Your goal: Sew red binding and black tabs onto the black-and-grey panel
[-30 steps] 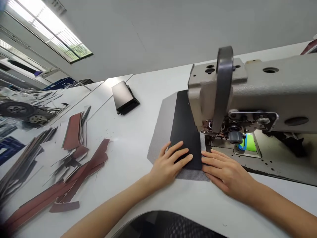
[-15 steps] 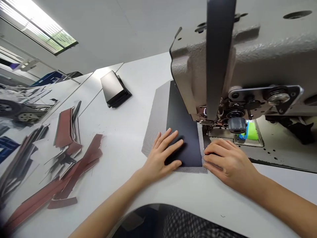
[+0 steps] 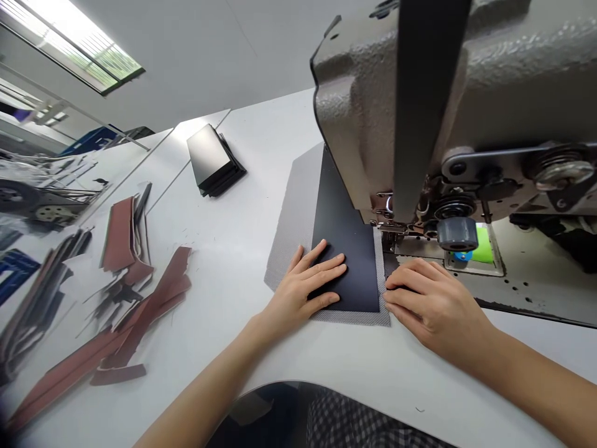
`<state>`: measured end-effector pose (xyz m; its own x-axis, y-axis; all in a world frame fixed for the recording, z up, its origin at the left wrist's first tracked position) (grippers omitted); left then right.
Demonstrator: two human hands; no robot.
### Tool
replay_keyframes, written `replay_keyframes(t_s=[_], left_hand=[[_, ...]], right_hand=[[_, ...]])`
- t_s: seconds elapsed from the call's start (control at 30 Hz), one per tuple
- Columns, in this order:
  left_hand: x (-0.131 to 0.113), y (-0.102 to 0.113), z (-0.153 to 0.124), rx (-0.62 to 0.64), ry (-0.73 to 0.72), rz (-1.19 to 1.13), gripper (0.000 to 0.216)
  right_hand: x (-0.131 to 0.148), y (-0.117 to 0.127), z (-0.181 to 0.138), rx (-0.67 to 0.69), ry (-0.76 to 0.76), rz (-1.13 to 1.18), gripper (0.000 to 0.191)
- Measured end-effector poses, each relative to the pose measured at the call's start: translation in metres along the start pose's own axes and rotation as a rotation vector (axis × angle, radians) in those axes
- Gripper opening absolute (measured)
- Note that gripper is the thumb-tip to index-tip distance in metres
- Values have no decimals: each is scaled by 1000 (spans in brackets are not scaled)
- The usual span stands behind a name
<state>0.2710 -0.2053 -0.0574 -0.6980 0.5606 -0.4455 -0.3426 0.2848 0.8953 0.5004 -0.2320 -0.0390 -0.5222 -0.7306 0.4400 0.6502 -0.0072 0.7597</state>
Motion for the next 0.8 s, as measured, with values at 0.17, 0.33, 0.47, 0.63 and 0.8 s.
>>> replay_keyframes(t_s=[0.17,0.33,0.47,0.63,0.8], left_hand=[[-3,0,2,26,4,19,44],[-4,1,3,29,15,52,42],[-5,2,2,-41,8,81,45],[-4,5,-3,-151,8,79,49],[10,19,-9,-267,73,43,56]], right_hand=[[0,1,0,-1,11,4,15],[-2,0,-1,14,4,5,15],[-1,0,-1,8,-7,1,16],[-2,0,-4,16,-29,5,16],[-6,-2,-7,43,-31,-27,16]])
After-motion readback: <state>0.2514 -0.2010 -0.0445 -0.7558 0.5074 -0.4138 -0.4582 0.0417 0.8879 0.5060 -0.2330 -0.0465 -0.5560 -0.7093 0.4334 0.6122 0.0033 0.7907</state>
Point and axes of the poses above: each hand's wrist, its own z-axis towards the middle knuckle, its own y-axis out of the back of the hand, x = y × z, the point moved 6 cm from there along z, towards the middle knuckle, and after that the axes turned 1 degree about x, right-handed, at the moved point
